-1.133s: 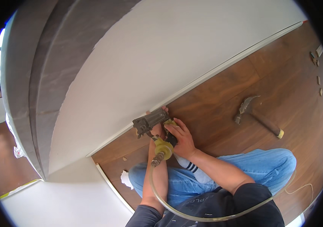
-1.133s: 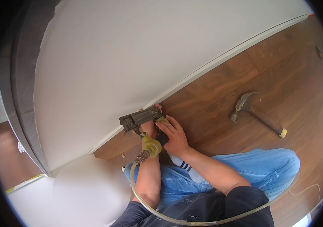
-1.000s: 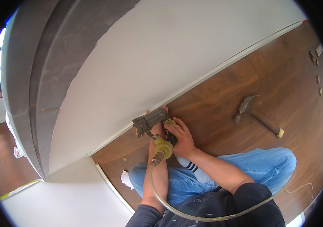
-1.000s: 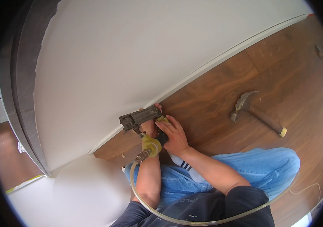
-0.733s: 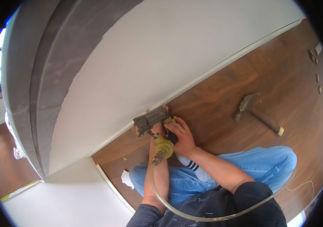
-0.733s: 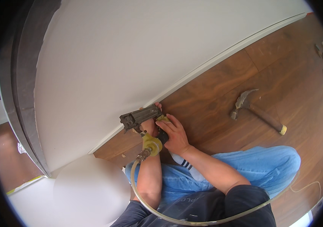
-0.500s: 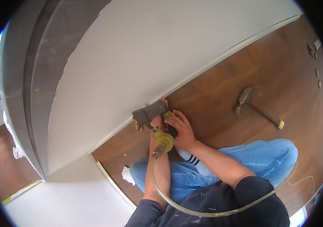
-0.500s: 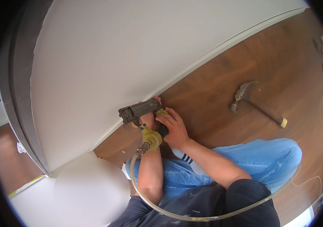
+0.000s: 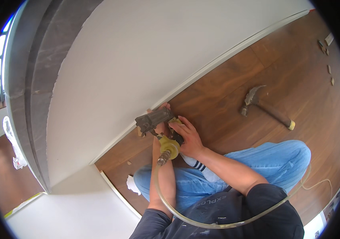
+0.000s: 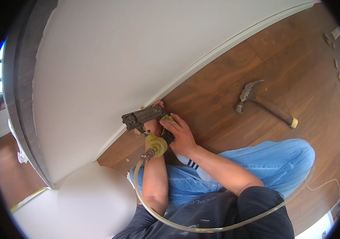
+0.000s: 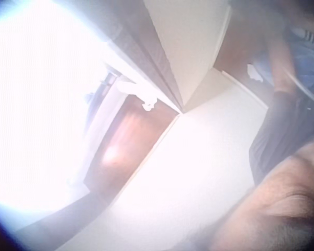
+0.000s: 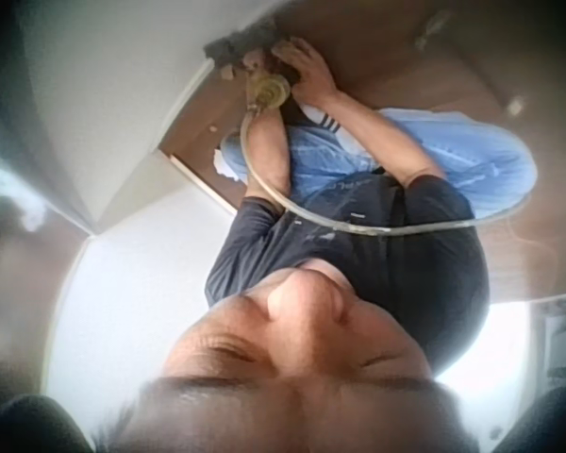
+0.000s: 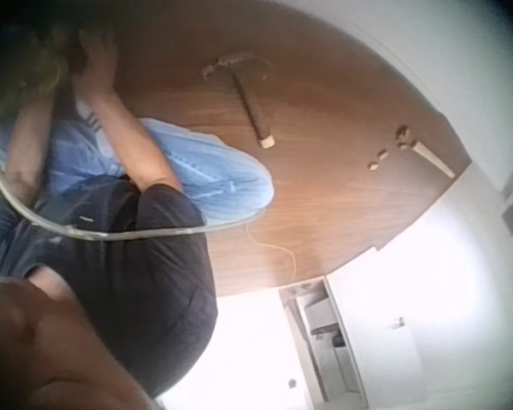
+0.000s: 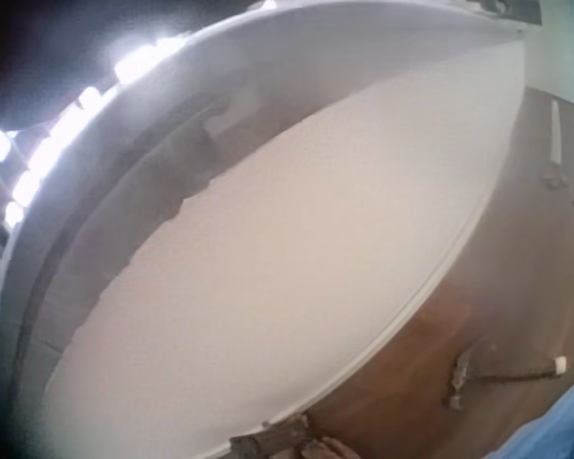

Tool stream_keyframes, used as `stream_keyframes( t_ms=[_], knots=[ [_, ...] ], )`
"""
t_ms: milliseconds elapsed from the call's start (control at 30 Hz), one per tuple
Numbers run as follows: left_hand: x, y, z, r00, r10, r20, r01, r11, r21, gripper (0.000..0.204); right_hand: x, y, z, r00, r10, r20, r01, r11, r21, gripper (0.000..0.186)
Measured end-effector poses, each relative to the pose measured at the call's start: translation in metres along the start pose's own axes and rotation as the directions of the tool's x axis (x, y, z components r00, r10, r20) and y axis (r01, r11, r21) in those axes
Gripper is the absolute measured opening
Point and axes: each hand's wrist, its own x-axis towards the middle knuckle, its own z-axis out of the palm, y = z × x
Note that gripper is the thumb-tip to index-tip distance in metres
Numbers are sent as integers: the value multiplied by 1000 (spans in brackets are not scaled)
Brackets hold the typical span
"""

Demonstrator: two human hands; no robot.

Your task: Installing white baseboard along a wall using a hammer and a pneumatic nail gun.

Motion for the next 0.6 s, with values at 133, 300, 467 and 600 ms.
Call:
stream_keyframes(
  t_ms=[133,300,467,600],
  knots=[
    [-5,3,10,1000,15,-9,-15,999,-45,65,4,3,-1,998,-49,-33,48,999,-23,62],
    [-5,4,11,996,71,-62,-73,997,-25,50,7,4,3,996,-70,-47,68,997,-34,61],
    [-2,4,9,995,77,-62,-80,996,-50,48,10,2,2,996,-71,-58,70,997,-28,55],
    [0,5,11,993,81,-87,-84,996,-31,44,14,2,1,996,-75,-58,73,997,-30,52]
  ],
)
